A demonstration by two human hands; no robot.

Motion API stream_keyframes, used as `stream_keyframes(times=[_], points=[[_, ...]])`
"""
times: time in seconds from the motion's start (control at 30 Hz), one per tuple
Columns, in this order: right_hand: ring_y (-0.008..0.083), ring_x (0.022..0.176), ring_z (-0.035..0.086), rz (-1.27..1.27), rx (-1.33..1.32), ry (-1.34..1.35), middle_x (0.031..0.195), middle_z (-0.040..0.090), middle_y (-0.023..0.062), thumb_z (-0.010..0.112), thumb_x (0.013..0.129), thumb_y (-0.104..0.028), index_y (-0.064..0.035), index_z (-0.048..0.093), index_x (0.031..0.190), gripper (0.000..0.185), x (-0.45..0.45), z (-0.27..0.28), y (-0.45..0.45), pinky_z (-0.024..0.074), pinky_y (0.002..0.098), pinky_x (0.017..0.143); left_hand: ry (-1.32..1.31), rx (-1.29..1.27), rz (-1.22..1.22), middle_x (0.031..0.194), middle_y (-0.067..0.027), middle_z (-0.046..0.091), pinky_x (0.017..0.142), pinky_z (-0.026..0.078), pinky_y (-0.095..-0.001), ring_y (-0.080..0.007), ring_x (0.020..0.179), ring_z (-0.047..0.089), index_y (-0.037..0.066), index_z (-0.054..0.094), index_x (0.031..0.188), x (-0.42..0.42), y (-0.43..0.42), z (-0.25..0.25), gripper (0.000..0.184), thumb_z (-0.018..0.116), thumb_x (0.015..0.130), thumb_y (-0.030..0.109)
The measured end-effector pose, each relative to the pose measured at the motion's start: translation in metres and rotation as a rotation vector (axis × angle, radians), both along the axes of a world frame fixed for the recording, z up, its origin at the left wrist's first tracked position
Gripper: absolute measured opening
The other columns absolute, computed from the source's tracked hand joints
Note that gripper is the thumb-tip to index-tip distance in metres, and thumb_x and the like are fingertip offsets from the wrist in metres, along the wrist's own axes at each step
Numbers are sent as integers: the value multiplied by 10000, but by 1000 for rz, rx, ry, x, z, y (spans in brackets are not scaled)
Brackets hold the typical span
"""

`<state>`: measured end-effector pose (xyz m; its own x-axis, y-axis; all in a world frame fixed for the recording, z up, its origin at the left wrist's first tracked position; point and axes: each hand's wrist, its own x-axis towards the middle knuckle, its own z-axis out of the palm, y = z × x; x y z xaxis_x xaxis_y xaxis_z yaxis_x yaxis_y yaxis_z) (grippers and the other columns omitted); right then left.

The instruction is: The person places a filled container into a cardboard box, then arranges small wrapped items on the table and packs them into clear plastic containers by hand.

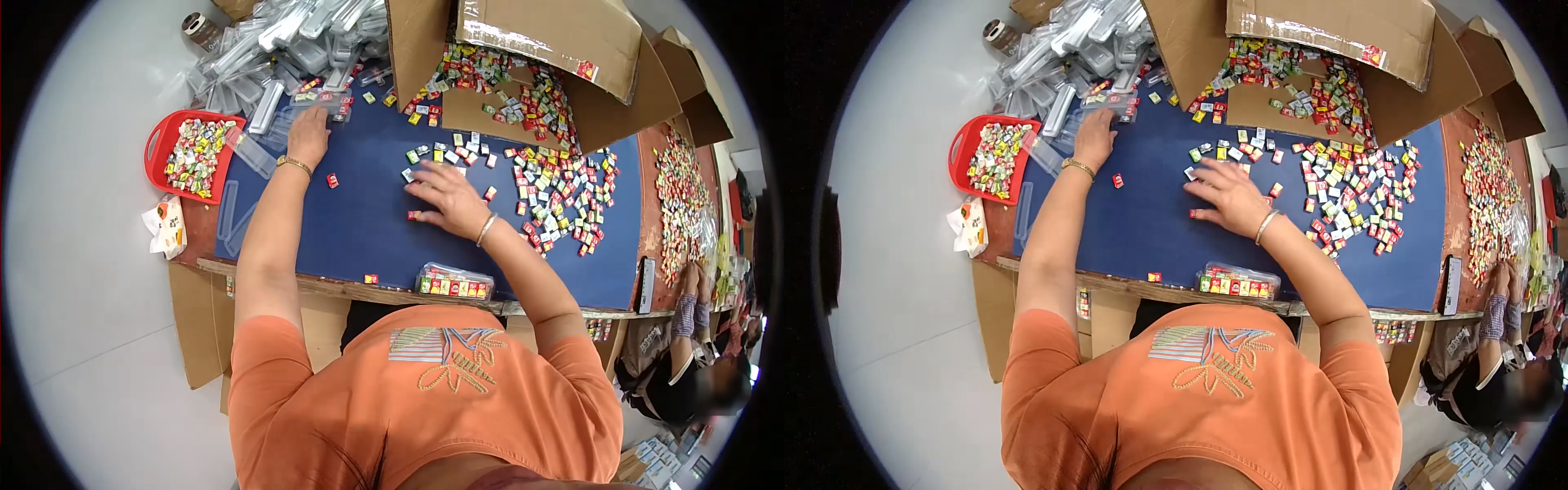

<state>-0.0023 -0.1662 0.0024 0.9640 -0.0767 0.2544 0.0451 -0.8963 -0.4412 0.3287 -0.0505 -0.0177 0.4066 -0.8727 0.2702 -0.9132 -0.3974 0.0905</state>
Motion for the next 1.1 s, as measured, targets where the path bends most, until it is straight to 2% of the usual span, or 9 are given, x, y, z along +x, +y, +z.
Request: stream_keyframes(times=[0.1,0.3,0.47,0.6,0.67,0.83,0.9,1.0,1.1], points=[[289,1413,426,187,-133,45,1400,561,51,788,815,-317,-164,647,1267,498,13,-22,13,323,524,1172,-16,98,25,1221,-102,617,979,484,-430,-303,1183,575,66,683,1110,7,-2,11,327,762,795,110],[300,1333,494,-214,-174,13,1315,615,71,753,837,-168,-100,687,1145,323,3,-28,-33,393,470,1105,18,87,21,1082,-100,648,987,461,-436,-284,1105,612,88,682,1093,23,-7,0,308,753,793,95],[341,1271,546,-418,-175,-72,1261,648,97,766,814,-129,-62,718,1013,216,-34,-24,-39,447,449,1063,-118,-58,-193,999,-71,646,940,468,-460,-287,1043,622,97,684,1031,18,6,-6,243,677,793,51],[352,1249,553,-415,-138,-78,1241,659,109,755,827,-129,-42,712,962,167,-45,-31,-42,465,445,1044,-80,-124,-242,980,-70,626,961,482,-428,-295,1003,619,90,673,1034,-19,13,-7,239,659,801,39],[351,1248,554,-403,-144,-47,1239,659,113,753,828,-126,-40,713,967,168,-45,-28,-42,465,443,1045,29,-89,-216,1104,-80,631,984,486,-383,-294,1086,609,87,659,1154,-32,14,-5,356,664,803,28],[360,1246,553,-456,-184,-50,1234,660,126,750,827,-110,-39,715,993,184,-44,-22,-32,462,447,1051,-175,-251,-34,1370,-94,575,1053,430,-460,-287,1278,534,105,527,1421,1,-4,-17,634,697,813,46],[376,1258,541,-454,-163,-42,1259,645,139,752,812,-90,-44,715,1020,216,-48,-25,-28,457,460,1058,-175,-264,0,1407,-94,564,1070,402,-499,-286,1276,546,103,520,1413,15,-15,-17,583,674,851,82],[381,1270,531,-481,-110,-43,1290,625,148,749,798,-69,-44,709,1049,256,-56,-25,-19,453,463,1065,130,79,51,1393,-91,581,1035,432,-487,-297,1239,577,85,589,1318,23,-23,-14,426,627,896,131],[375,1294,518,-484,-132,-26,1309,615,141,743,790,-45,-56,707,1070,283,-69,-27,-14,440,464,1086,-46,-24,79,1081,-47,696,861,548,-402,-218,1059,653,109,747,935,-1,-12,-11,166,588,899,142]])
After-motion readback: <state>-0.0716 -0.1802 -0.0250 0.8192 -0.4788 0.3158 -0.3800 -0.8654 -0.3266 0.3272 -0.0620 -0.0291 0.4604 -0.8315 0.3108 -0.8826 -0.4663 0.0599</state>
